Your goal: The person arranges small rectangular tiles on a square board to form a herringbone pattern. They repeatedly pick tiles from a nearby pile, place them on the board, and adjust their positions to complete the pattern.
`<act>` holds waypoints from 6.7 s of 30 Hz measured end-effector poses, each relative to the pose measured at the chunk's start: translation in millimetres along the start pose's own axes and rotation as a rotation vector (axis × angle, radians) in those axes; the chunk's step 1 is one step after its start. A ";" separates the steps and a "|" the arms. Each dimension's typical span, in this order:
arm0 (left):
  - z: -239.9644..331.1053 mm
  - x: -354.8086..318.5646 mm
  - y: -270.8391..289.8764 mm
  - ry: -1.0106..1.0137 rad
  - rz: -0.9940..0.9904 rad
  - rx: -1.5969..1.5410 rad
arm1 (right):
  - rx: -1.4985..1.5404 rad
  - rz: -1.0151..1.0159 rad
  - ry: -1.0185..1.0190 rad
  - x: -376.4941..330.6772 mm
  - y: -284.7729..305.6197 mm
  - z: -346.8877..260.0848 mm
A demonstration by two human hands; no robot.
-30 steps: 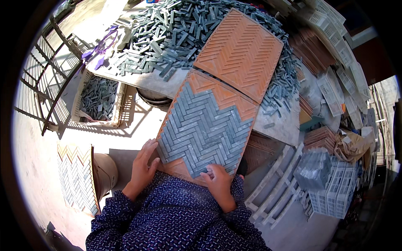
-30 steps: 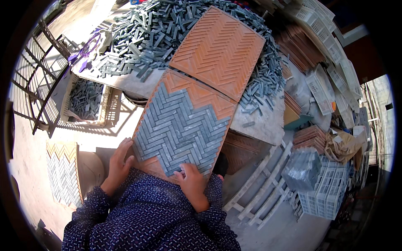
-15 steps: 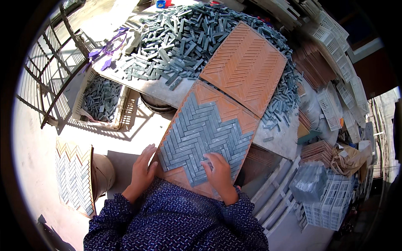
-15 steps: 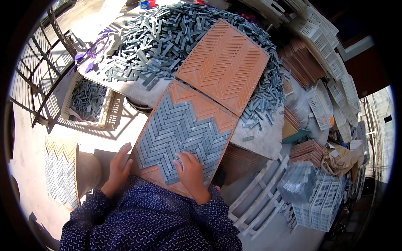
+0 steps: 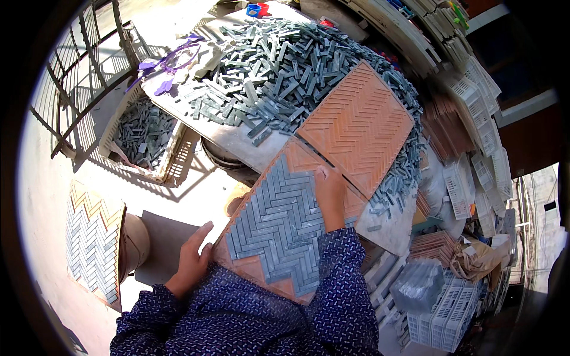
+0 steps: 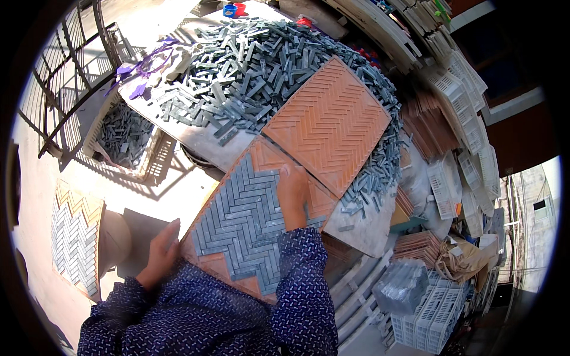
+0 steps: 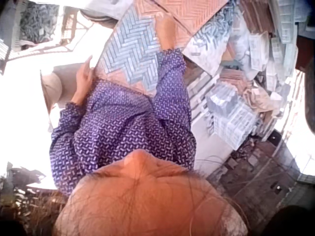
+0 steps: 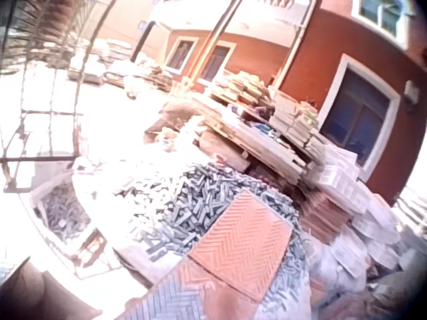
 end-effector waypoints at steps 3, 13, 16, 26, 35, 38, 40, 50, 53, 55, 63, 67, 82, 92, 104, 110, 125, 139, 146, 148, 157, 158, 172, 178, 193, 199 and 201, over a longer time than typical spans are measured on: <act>-2.3 3.0 -4.3 0.000 -0.012 -0.012 | 0.070 0.065 0.010 -5.5 -10.5 9.1; -4.0 4.7 8.8 -0.009 0.068 -0.067 | 1.111 -0.087 -0.389 -56.1 5.7 41.5; 2.8 5.7 4.9 -0.021 0.039 -0.053 | 1.071 -0.348 -0.393 -134.4 -22.0 34.3; 43.2 0.2 -5.5 -0.234 0.006 0.130 | 0.939 -0.506 -0.284 -208.2 -65.2 -27.8; 53.6 -14.6 -23.4 -0.389 -0.063 0.177 | 0.449 -0.229 0.194 -209.5 -36.3 -64.5; 56.0 -16.8 -25.9 -0.427 -0.043 0.206 | 0.414 -0.228 0.264 -212.3 -32.7 -72.1; 58.5 -16.9 -27.4 -0.456 -0.048 0.226 | 0.368 -0.225 0.298 -212.1 -37.2 -73.7; 64.2 -17.8 -35.3 -0.569 -0.073 0.326 | 0.465 0.069 0.080 -190.2 18.9 -6.7; 65.6 -19.5 -40.3 -0.585 -0.095 0.362 | 0.466 0.112 -0.018 -201.4 34.1 22.8; 70.1 -18.6 -40.5 -0.630 -0.112 0.384 | 0.480 0.142 -0.044 -210.0 39.3 39.4; 82.9 -19.6 -52.7 -0.742 -0.210 0.633 | 0.504 0.196 -0.017 -225.8 42.2 55.3; 83.6 -23.3 -55.9 -0.746 -0.220 0.656 | 0.524 0.200 -0.041 -227.4 43.5 56.6; 86.6 -17.6 -74.3 -0.617 -0.477 0.658 | 0.584 0.250 -0.067 -234.8 52.6 74.6; 91.6 1.1 -117.7 -0.582 -0.695 0.885 | 0.557 0.420 -0.220 -246.3 74.5 117.8; 122.2 75.2 -208.2 -0.755 -0.623 0.847 | 1.039 0.201 -0.527 -250.8 -6.3 149.6; 158.2 105.6 -218.5 -0.771 -0.563 0.747 | 1.069 0.168 -0.534 -246.1 -14.6 147.3; 122.4 168.3 -207.1 -0.712 -0.382 0.744 | 1.151 0.167 -0.500 -248.5 -26.9 145.8; 168.7 114.3 -276.8 -0.915 -0.473 0.762 | 1.159 0.205 -0.474 -248.5 -24.7 142.9; 168.4 91.9 -278.6 -0.915 -0.466 0.760 | 1.510 0.111 -0.513 -243.6 -41.5 145.0; 165.9 74.7 -280.2 -0.919 -0.494 0.736 | 1.709 0.106 -0.577 -247.3 -52.0 145.1; 162.7 14.0 -281.5 -0.931 -0.636 0.738 | 1.921 0.052 -0.668 -250.1 -59.0 142.2; 162.2 13.9 -281.8 -0.929 -0.635 0.737 | 1.941 0.074 -0.631 -246.2 -55.0 140.8; 154.6 -19.5 -268.6 -0.935 -0.651 0.627 | 1.788 -0.030 -0.630 -249.7 -47.6 134.4; 144.3 -43.7 -261.2 -0.941 -0.745 0.540 | 1.731 -0.011 -0.586 -248.0 -42.2 134.6; 61.1 17.1 -90.4 -0.360 -0.350 0.703 | 1.653 -0.038 -0.588 -248.8 -49.9 141.1; 28.4 64.4 -46.6 0.086 -0.137 0.197 | 1.639 -0.025 -0.584 -252.1 -47.7 145.8; -2.5 59.1 -57.6 0.421 -0.271 -0.196 | 1.650 -0.035 -0.591 -253.4 -49.6 145.8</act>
Point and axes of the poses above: each hand's wrist, its own x-axis towards the middle knuckle, its own y-axis out of the back of the hand, z = x × y, the point moved 10 cm from there along x, towards the middle knuckle, and after that the axes turned 3 degrees about -y, right-handed, at the moved point
